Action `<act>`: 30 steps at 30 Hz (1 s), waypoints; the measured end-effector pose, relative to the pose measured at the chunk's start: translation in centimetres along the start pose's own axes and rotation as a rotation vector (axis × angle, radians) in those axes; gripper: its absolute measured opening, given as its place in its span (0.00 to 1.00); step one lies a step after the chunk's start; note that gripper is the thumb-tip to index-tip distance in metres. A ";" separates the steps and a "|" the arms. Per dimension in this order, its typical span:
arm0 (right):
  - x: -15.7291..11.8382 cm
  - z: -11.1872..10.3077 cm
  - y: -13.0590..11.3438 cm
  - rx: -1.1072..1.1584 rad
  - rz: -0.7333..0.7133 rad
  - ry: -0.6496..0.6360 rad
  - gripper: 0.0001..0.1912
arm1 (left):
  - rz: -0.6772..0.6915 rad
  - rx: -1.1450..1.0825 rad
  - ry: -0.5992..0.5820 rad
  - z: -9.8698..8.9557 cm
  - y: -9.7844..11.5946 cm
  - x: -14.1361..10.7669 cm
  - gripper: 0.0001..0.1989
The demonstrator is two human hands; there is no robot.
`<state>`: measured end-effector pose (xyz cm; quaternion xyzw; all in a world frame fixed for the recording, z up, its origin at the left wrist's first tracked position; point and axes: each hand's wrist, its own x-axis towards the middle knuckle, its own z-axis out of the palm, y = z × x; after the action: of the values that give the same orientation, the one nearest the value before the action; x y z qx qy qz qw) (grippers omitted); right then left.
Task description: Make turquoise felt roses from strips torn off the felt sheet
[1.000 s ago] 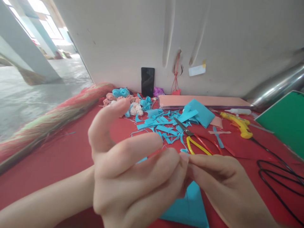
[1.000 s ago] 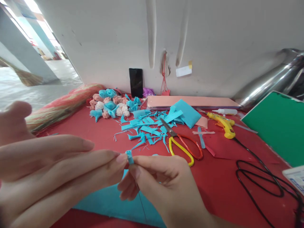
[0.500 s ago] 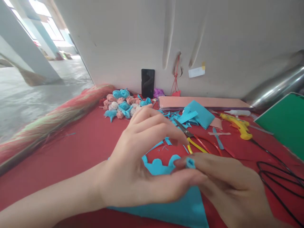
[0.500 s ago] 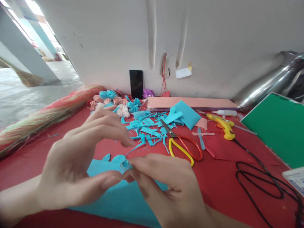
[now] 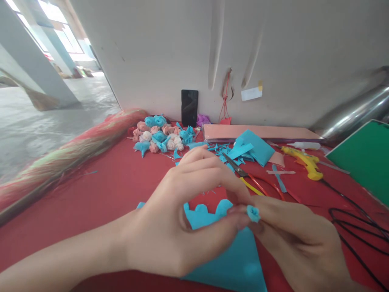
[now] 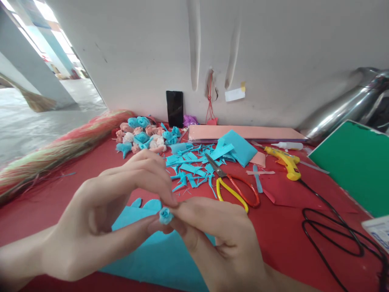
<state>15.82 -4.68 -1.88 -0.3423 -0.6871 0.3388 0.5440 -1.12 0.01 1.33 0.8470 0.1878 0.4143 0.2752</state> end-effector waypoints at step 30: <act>-0.6 0.2 0.9 -0.218 -0.210 0.092 0.30 | -0.145 -0.225 -0.092 0.2 -0.1 -0.1 0.06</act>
<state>15.80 -4.73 -2.94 -0.3406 -0.7262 0.1874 0.5670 -1.02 -0.01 1.07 0.8131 0.1880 0.3725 0.4059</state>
